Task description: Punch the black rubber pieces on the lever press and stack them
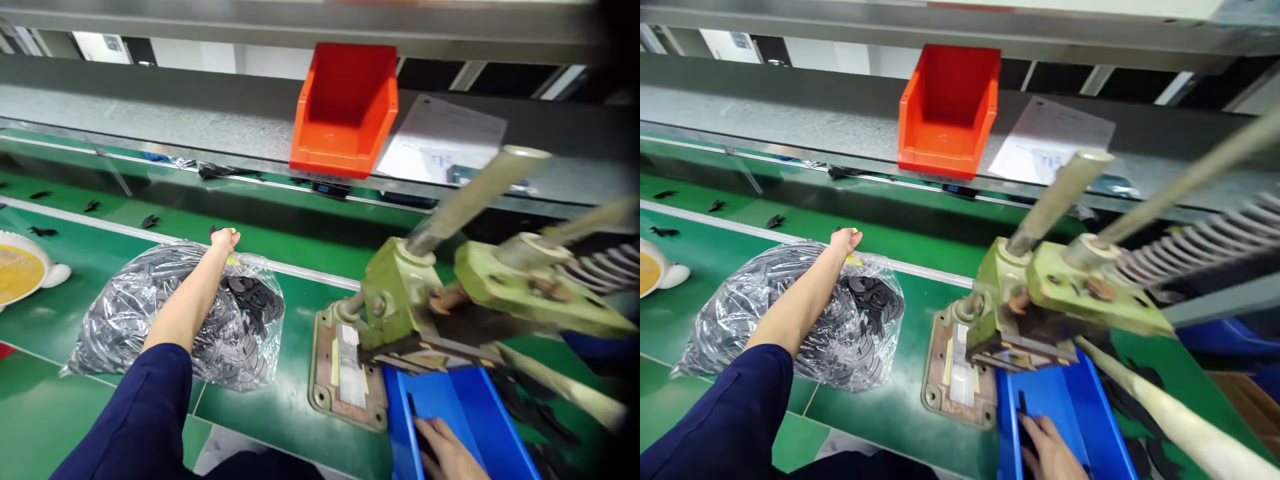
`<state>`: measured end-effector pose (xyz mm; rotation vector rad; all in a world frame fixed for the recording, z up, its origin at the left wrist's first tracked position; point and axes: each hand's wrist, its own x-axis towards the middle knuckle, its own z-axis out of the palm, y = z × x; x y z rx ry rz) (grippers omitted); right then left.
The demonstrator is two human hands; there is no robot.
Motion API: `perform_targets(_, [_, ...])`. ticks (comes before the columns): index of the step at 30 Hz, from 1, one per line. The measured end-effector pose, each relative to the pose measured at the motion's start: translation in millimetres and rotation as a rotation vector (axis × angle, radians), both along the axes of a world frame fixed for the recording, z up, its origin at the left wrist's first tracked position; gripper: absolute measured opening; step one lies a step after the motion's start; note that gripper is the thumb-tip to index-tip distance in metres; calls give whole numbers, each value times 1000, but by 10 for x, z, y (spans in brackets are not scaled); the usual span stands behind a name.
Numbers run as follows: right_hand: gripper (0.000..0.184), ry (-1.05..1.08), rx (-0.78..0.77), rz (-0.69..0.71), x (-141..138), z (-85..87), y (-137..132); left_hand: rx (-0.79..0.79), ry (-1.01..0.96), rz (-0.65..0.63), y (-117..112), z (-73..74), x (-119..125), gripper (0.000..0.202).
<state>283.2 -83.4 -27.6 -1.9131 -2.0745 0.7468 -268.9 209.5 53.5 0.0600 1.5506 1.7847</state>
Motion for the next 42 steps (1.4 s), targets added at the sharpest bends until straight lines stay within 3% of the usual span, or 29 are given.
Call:
perform_targets(7, [32,73,50,-162,-21,183,-175,140,107,-323,-750,271,621,26])
perform_targets(11, [31,216,134,-290,13,326,-240,183,259,-505,-1296,275,960,25])
perform_targets(15, [39,474,110,-361,-90,490,-363,251,474,-671,-1939,203,1382,25])
perform_targets(18, [50,735,-1,-323,-371,543,-497,389,710,-1000,-2475,180,1783,18])
perform_targets(20, [52,888,-78,-263,-616,555,-577,580,898,-1224,-2782,184,2054,18])
perform_targets(22, [50,1005,-141,-203,-836,565,-637,790,1044,-1365,-2994,182,2285,26])
perform_targets(25, [50,1125,-208,-135,-1032,581,-690,959,1167,-1424,-3123,137,2489,27])
perform_targets(30, [48,1180,-204,-129,-1063,574,-736,899,1153,-1322,-3143,-27,2515,18])
perform_targets(33, [40,1112,-99,-170,-1046,553,-776,827,1081,-1264,-3175,-116,2491,17])
perform_targets(38, [20,941,159,-192,-1064,546,-844,813,1022,-1272,-3229,-192,2476,16])
perform_targets(42, [16,878,252,-159,-1092,559,-859,798,999,-1269,-3248,-217,2462,16])
